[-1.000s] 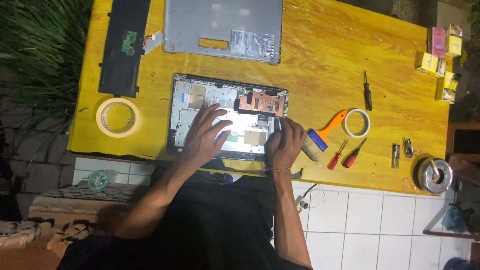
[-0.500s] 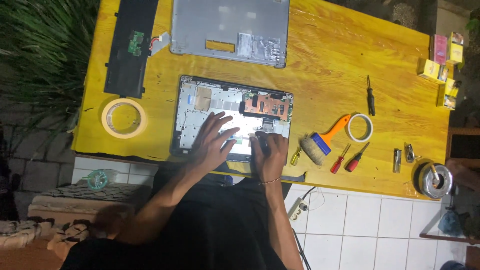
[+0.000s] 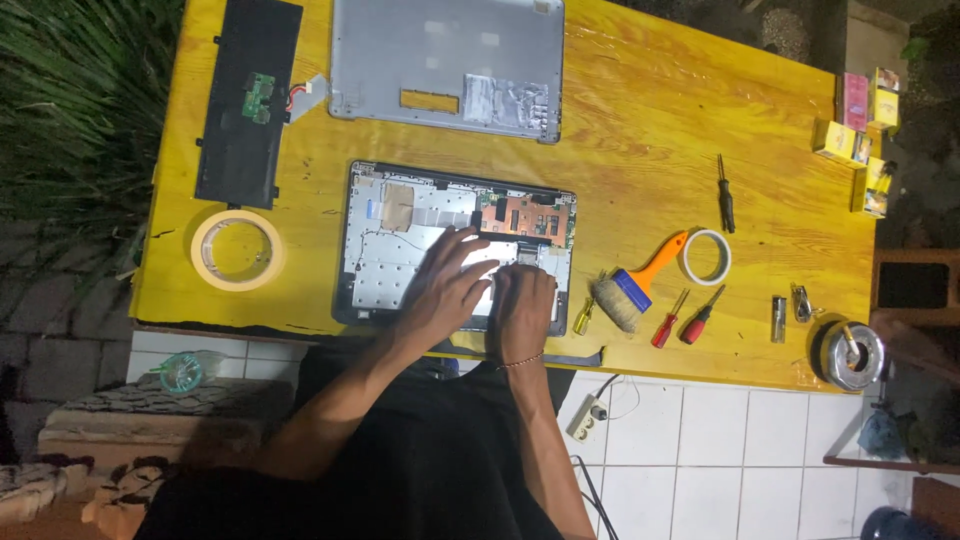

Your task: The person works on the internal components of a disassembled laptop placed on a yellow table. They use their hands to manipulate small parts and wires on the motherboard area. Tools and a roll of tape are visible on the table.

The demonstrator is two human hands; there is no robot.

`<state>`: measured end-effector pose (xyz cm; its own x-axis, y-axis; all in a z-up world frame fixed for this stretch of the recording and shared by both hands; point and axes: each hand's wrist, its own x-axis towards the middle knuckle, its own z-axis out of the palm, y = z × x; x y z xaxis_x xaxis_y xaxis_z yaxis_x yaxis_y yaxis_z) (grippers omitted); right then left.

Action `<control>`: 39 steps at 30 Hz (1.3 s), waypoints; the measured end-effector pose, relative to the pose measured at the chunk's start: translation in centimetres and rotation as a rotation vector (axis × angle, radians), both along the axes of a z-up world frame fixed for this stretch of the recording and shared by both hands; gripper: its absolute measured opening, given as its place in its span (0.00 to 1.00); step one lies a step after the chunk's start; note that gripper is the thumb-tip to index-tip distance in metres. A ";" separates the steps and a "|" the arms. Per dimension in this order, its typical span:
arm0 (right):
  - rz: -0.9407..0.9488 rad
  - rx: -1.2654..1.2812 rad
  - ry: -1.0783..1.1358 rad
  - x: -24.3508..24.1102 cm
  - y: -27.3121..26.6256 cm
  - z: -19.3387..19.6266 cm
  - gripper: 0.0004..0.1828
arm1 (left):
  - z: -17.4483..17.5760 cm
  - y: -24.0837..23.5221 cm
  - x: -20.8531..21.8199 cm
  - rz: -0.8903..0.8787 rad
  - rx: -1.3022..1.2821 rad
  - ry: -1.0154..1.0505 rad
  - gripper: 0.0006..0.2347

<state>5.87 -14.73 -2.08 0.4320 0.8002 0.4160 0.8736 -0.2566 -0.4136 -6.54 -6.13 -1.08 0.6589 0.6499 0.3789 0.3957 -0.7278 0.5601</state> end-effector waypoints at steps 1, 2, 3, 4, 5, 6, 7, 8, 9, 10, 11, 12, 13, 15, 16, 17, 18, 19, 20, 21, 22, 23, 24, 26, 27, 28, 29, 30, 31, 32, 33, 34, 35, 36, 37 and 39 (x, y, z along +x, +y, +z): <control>-0.001 0.000 -0.003 0.0 -0.1 -0.2 0.04 | 0.0 -0.1 0.3 -0.001 0.000 -0.003 0.09; 0.007 0.002 0.008 0.0 -0.1 -0.4 0.04 | 0.0 -0.1 0.7 0.000 0.000 -0.022 0.08; 0.016 0.004 0.018 0.0 -0.2 -0.5 0.05 | 0.0 -0.1 1.0 0.001 0.000 -0.042 0.08; 0.014 0.004 0.016 -0.2 -0.1 -0.1 0.05 | -0.4 -0.1 1.2 -0.001 0.000 -0.043 0.08; 0.008 0.018 0.015 -0.3 -0.1 0.3 0.05 | -0.8 -0.1 1.3 0.004 0.017 -0.034 0.07; 0.003 0.032 0.015 -0.5 0.0 0.7 0.05 | -1.2 0.0 1.4 0.010 0.035 -0.024 0.07; 0.003 0.032 0.014 -0.6 -0.1 1.2 0.05 | -1.2 -0.1 1.4 0.010 0.035 -0.025 0.07; 0.016 0.059 0.062 -0.7 -0.1 1.6 0.05 | -1.3 -0.1 1.4 0.022 0.034 -0.045 0.06; 0.029 0.085 0.111 -0.7 -0.1 2.0 0.05 | -1.3 -0.1 1.4 0.035 0.033 -0.065 0.04; 0.029 0.084 0.112 -0.8 -0.2 2.0 0.05 | -1.3 -0.1 1.3 0.036 0.032 -0.064 0.04; 0.040 0.107 0.136 -0.8 -0.2 2.0 0.05 | -1.3 -0.1 1.3 0.037 0.027 -0.067 0.04; 0.049 0.130 0.160 -0.8 -0.3 2.0 0.05 | -1.3 0.0 1.3 0.038 0.022 -0.070 0.03; 0.050 0.130 0.160 -0.8 -0.3 2.3 0.05 | -1.1 -0.1 1.3 0.038 0.022 -0.069 0.03; 0.046 0.151 0.155 -1.0 -0.3 3.0 0.05 | -0.8 -0.1 1.3 0.037 0.008 -0.083 0.04; 0.046 0.153 0.156 -1.1 -0.3 3.2 0.05 | -0.8 0.0 1.3 0.036 0.009 -0.083 0.04; 0.045 0.158 0.156 -1.1 -0.3 3.4 0.06 | -0.8 0.0 1.3 0.035 0.026 -0.063 0.03; 0.042 0.162 0.157 -1.1 -0.3 3.6 0.06 | -0.7 0.0 1.3 0.032 0.042 -0.043 0.03; 0.040 0.164 0.157 -1.0 -0.4 3.3 0.06 | -1.0 0.0 1.4 0.030 0.043 -0.043 0.03; 0.051 0.176 0.167 -0.9 -0.4 3.1 0.06 | -1.2 0.0 1.5 0.039 0.046 -0.066 0.03; 0.062 0.187 0.177 -0.9 -0.4 2.9 0.07 | -1.4 0.0 1.6 0.049 0.048 -0.090 0.03; 0.059 0.189 0.178 -0.9 -0.5 2.8 0.07 | -1.3 0.0 1.5 0.046 0.050 -0.089 0.03; 0.064 0.193 0.185 -0.9 -0.6 2.8 0.07 | -1.3 -0.1 1.5 0.045 0.036 -0.105 0.03; 0.069 0.197 0.192 -1.0 -0.6 2.8 0.07 | -1.2 -0.1 1.4 0.046 0.023 -0.120 0.02; 0.056 0.196 0.188 -1.0 -0.8 3.1 0.07 | -1.0 -0.1 1.5 0.046 0.029 -0.128 0.03; 0.045 0.193 0.183 -0.9 -0.9 3.2 0.06 | -1.0 -0.1 1.5 0.048 0.034 -0.138 0.03; 0.040 0.192 0.186 -0.5 -1.2 2.9 0.06 | -0.8 -0.1 1.6 0.044 0.032 -0.135 0.03; 0.018 0.187 0.140 0.0 -1.5 2.6 0.07 | -0.6 -0.1 1.6 0.042 0.015 -0.155 0.04; -0.003 0.187 0.093 0.5 -1.6 2.3 0.07 | -0.5 0.2 1.7 0.040 0.004 -0.178 0.05; -0.006 0.190 0.094 0.9 -1.7 2.3 0.07 | 0.1 0.5 2.1 0.036 0.006 -0.176 0.05; -0.035 0.195 0.087 1.4 -1.7 2.2 0.07 | 0.6 0.8 2.4 0.038 -0.002 -0.167 0.05; -0.063 0.200 0.080 1.7 -1.7 2.2 0.07 | 1.2 1.0 2.7 0.040 -0.010 -0.158 0.04; -0.063 0.201 0.083 2.2 -1.5 2.2 0.07 | 0.2 1.9 3.6 0.040 -0.009 -0.154 0.04; -0.061 0.200 0.064 2.6 -1.2 2.2 0.08 | -0.9 2.7 4.4 0.004 0.035 -0.146 0.04; -0.060 0.195 0.043 3.0 -1.2 2.2 0.08 | -1.9 3.3 5.4 -0.034 0.076 -0.139 0.03; -0.061 0.193 0.045 2.9 -1.1 2.5 0.08 | -1.8 3.7 5.6 -0.035 0.074 -0.137 0.03; -0.038 0.181 0.069 3.1 -0.6 3.3 0.09 | -1.5 4.8 6.7 -0.097 0.134 -0.092 0.02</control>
<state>9.01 -15.37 1.19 0.4929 0.6978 0.5198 0.8328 -0.2053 -0.5141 0.17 -1.37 -2.62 0.6747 0.5243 0.5195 0.2714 -0.8308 0.4860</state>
